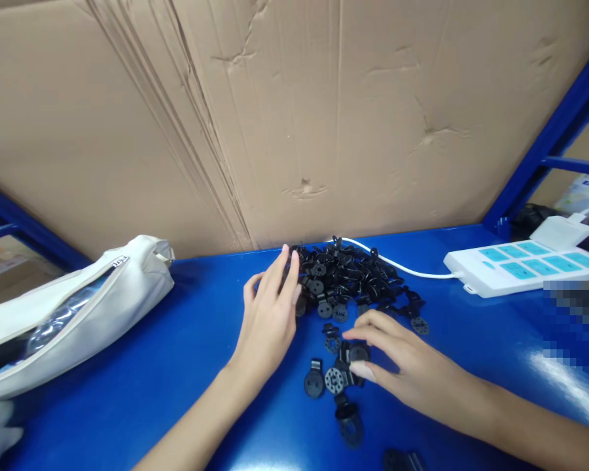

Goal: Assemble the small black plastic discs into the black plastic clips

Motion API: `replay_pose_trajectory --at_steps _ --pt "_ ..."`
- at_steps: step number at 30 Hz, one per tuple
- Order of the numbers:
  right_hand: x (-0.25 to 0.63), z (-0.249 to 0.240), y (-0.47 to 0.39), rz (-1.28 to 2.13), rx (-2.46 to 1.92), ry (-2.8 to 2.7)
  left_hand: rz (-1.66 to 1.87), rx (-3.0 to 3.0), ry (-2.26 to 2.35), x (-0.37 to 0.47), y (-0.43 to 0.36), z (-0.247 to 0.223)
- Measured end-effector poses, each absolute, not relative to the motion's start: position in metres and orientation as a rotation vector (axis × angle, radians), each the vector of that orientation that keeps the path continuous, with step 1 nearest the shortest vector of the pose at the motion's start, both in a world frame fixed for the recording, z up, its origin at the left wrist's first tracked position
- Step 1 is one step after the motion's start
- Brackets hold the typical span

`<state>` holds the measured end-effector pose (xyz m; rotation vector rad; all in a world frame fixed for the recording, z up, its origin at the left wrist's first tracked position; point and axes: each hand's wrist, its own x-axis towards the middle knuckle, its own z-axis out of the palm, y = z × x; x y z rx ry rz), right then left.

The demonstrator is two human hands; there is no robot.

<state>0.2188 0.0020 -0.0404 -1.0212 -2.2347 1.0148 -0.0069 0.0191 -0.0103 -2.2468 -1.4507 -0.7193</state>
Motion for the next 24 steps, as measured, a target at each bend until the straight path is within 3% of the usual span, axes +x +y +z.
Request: replay_pose_trajectory --at_steps 8,13,18,24 --pt "0.221 -0.039 -0.007 0.774 -0.929 -2.511 -0.755 -2.442 -1.383 0.009 0.004 -0.005" --pt "0.230 -0.043 0.001 0.814 -0.894 -2.557 -0.779 -2.531 -1.325 0.015 -0.003 -0.004" --pt "0.229 -0.040 0.011 1.055 -0.989 -2.308 -0.740 -2.666 -1.234 0.010 -0.002 -0.002" --pt "0.222 -0.034 0.012 1.843 -0.861 -1.595 -0.701 -2.885 -0.810 0.012 -0.004 -0.001"
